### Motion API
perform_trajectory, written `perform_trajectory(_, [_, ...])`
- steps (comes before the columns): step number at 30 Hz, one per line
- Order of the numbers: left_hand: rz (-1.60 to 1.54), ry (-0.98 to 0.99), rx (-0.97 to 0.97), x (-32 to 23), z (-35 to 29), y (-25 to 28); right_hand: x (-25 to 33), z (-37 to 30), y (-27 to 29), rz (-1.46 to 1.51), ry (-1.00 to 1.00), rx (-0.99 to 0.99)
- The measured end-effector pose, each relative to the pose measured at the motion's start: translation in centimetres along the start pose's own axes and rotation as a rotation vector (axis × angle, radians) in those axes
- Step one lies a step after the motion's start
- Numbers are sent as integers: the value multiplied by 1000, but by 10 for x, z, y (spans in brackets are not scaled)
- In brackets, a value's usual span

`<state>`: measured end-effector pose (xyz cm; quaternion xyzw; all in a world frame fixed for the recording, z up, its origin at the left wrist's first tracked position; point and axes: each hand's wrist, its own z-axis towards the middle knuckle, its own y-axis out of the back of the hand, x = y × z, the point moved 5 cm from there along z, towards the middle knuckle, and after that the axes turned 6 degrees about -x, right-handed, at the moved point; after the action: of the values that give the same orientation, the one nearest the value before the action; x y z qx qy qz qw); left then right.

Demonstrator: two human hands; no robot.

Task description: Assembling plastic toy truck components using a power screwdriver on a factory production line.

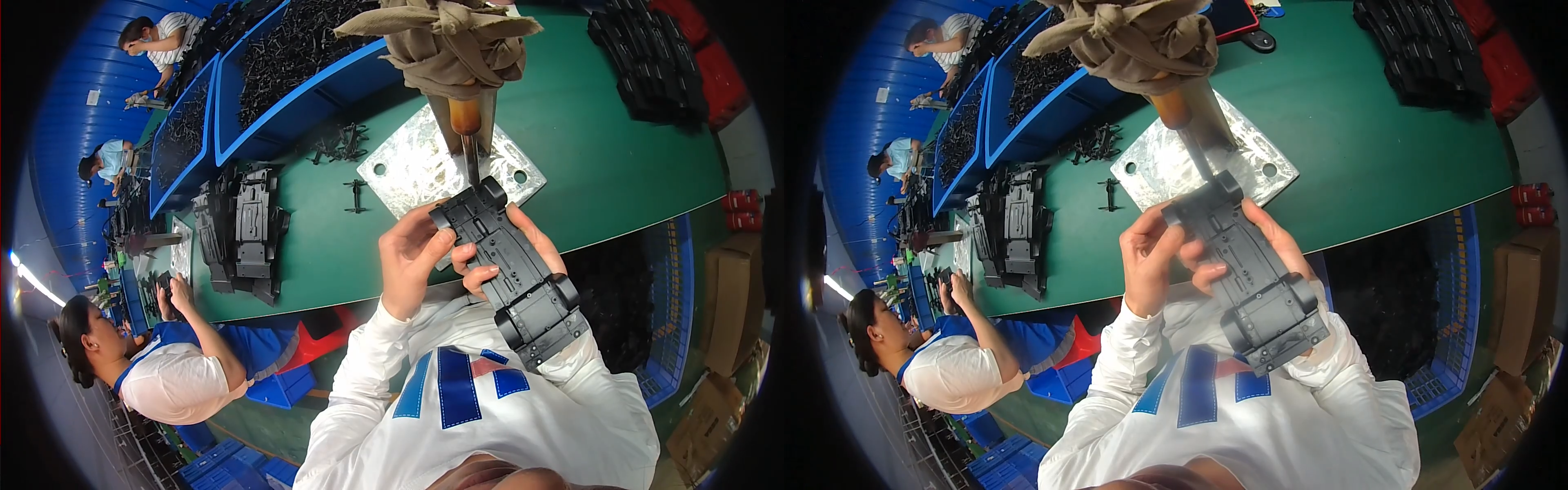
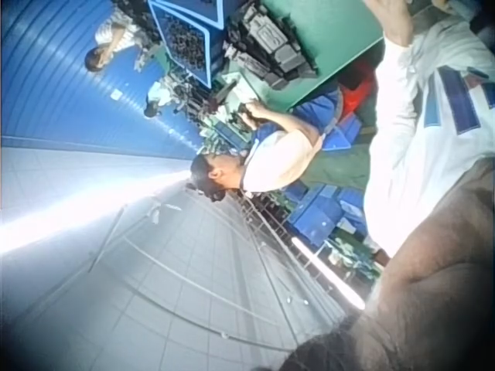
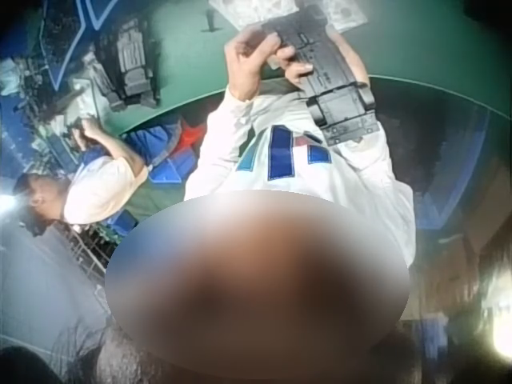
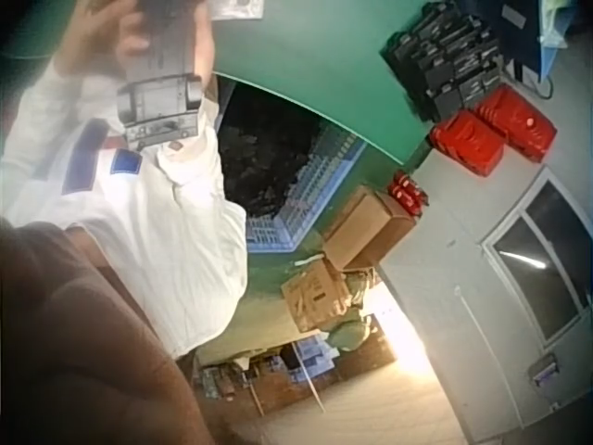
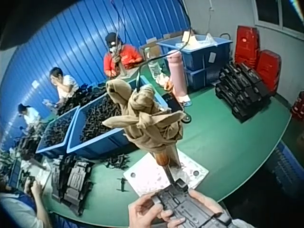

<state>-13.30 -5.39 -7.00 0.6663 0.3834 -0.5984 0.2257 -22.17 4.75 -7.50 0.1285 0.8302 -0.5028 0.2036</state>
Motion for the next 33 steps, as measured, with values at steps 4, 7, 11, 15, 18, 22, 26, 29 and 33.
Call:
perform_trajectory(4, [16,3,-37,0,0,-1,1,0,0,-13,17,3])
perform_trajectory(7, [12,-3,-35,0,0,-1,0,0,0,6,11,2])
perform_trajectory(11, [17,9,-39,1,-1,-1,0,-1,0,29,7,-4])
perform_trajectory(15, [-5,24,-2,2,0,3,-1,-1,-1,16,10,-1])
perform_trajectory(18, [-28,29,27,5,0,4,-1,-1,0,5,5,1])
perform_trajectory(22, [-34,20,27,5,0,5,1,0,2,-1,7,-6])
perform_trajectory(26, [-18,32,32,6,0,5,1,0,2,-11,-6,5])
perform_trajectory(29, [-31,9,37,6,0,5,0,-1,2,-12,-2,12])
perform_trajectory(33, [32,111,60,5,1,0,12,2,16,-62,70,-9])
